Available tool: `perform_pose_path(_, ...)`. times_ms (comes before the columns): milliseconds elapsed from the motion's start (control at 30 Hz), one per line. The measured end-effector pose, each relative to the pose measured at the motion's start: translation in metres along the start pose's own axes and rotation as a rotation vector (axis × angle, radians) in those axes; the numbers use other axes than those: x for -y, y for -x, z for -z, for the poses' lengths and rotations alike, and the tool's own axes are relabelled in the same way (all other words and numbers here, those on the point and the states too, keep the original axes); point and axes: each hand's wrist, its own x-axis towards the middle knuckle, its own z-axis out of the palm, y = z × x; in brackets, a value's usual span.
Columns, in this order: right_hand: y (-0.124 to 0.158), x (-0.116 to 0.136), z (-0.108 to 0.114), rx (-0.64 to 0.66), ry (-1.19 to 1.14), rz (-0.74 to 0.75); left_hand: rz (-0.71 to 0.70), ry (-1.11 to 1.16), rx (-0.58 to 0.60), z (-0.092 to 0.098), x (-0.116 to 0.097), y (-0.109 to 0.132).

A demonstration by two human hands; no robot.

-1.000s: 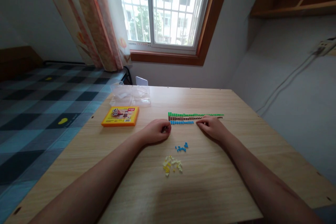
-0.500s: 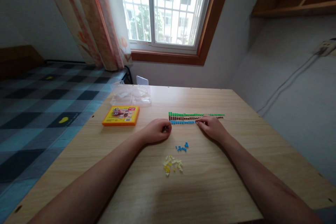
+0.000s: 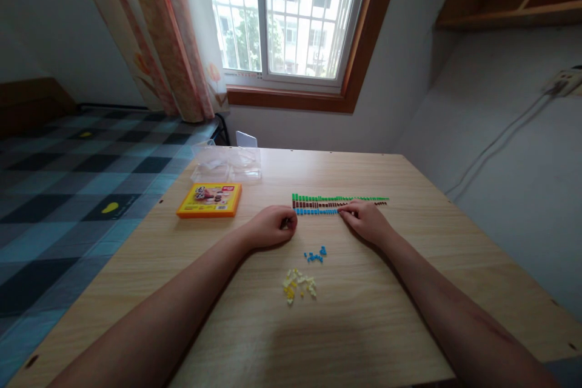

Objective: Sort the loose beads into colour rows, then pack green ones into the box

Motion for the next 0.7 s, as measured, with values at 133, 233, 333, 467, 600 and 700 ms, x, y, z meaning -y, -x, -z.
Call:
perform_pose_path(133, 0.0001, 0.0010, 0.0002, -0.003, 0.009, -0.001, -0.001, 0.001, 0.002, -0.0001, -0.0002, 0.0001)
perform_pose_path(233, -0.0001, 0.0005, -0.0002, -0.022, 0.010, -0.015, -0.009, 0.004, -0.002, -0.0006, 0.0009, 0.0000)
perform_pose_path(333, -0.0004, -0.0002, -0.0006, -0.019, 0.022, -0.014, -0.015, 0.009, -0.005, -0.0010, 0.0023, -0.0001)
perform_pose_path(467, -0.0008, 0.0007, -0.0009, -0.004, 0.032, -0.011, -0.010, 0.015, 0.001, -0.0011, 0.0029, -0.0007)
perform_pose_path(600, -0.0007, 0.0030, -0.0006, -0.012, 0.035, -0.023, -0.013, 0.011, 0.000, -0.0011, 0.0022, -0.0009)
perform_pose_path(700, -0.0004, 0.0037, -0.0003, -0.010, 0.035, -0.018, -0.011, 0.004, -0.001, -0.0008, 0.0013, -0.0008)
